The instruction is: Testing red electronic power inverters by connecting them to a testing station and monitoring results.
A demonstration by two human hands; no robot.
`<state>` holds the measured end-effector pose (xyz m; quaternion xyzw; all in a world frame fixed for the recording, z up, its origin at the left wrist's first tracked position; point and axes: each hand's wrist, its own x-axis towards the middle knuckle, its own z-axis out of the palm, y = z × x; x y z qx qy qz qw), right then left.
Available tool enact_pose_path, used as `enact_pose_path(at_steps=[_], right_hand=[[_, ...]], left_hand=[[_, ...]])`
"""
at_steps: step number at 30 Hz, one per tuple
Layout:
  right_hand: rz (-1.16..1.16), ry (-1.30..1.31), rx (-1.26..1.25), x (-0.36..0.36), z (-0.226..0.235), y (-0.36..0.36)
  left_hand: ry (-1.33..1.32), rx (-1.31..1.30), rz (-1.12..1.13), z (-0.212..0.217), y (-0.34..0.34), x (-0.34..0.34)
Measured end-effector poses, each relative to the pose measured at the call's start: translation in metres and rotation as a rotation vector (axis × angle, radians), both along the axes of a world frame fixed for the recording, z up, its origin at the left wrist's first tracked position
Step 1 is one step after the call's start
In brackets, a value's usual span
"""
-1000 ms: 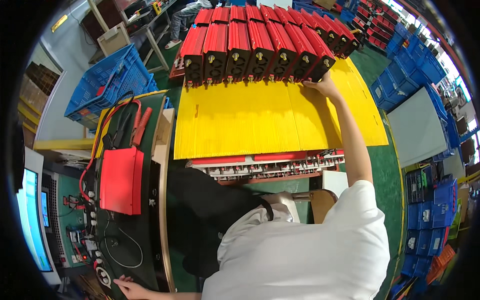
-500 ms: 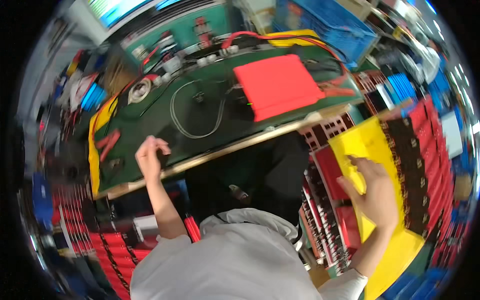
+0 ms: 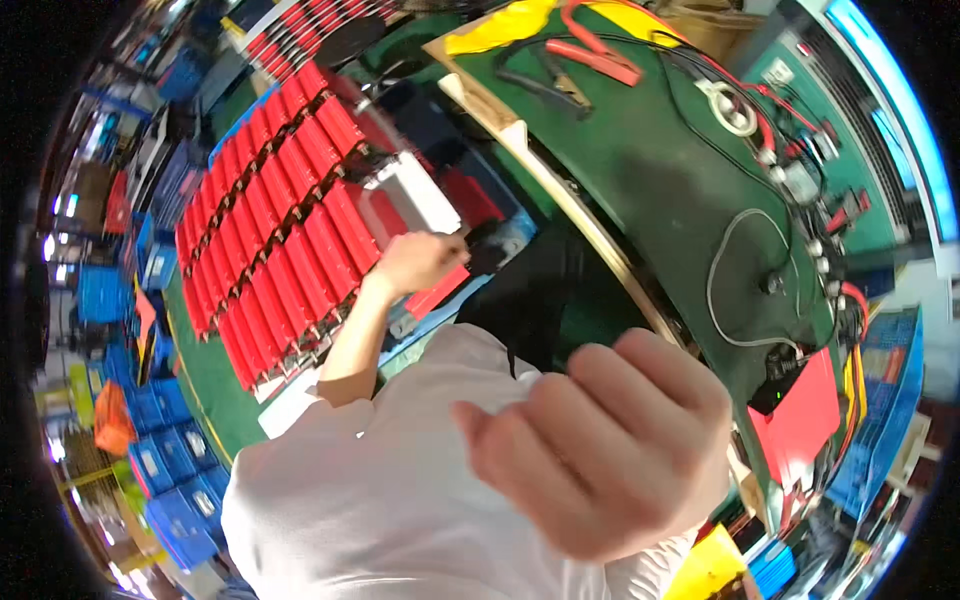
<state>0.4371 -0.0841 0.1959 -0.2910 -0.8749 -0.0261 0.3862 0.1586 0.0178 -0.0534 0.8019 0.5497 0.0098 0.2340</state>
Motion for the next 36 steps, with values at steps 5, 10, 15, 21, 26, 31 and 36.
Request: enact_pose_path(at_steps=[5, 10, 15, 21, 26, 31, 36], right_hand=[[0.148, 0.032, 0.103, -0.046, -0.004, 0.029], [0.113, 0.029, 0.077, -0.045, -0.012, 0.025], [-0.098, -0.033, -0.203, -0.001, -0.052, 0.048], [-0.497, -0.154, -0.556, 0.093, -0.111, 0.055], [-0.639, -0.199, -0.497, 0.139, -0.155, 0.075], [-0.801, -0.185, -0.421, 0.164, -0.171, 0.064], [-1.046, -0.149, -0.422, 0.179, -0.182, 0.048]], left_hand=[[0.244, 0.091, 0.675, -0.019, 0.007, -0.105], [0.218, 0.122, 0.877, -0.053, 0.019, -0.139], [0.267, 0.136, 1.036, -0.076, 0.04, -0.117], [0.204, 0.26, 1.03, -0.081, 0.054, -0.1], [0.094, 0.512, 0.732, -0.066, 0.03, -0.118], [-0.125, 0.605, 0.452, 0.057, 0.022, -0.083], [-0.171, 0.996, 0.121, 0.145, 0.031, -0.039]])
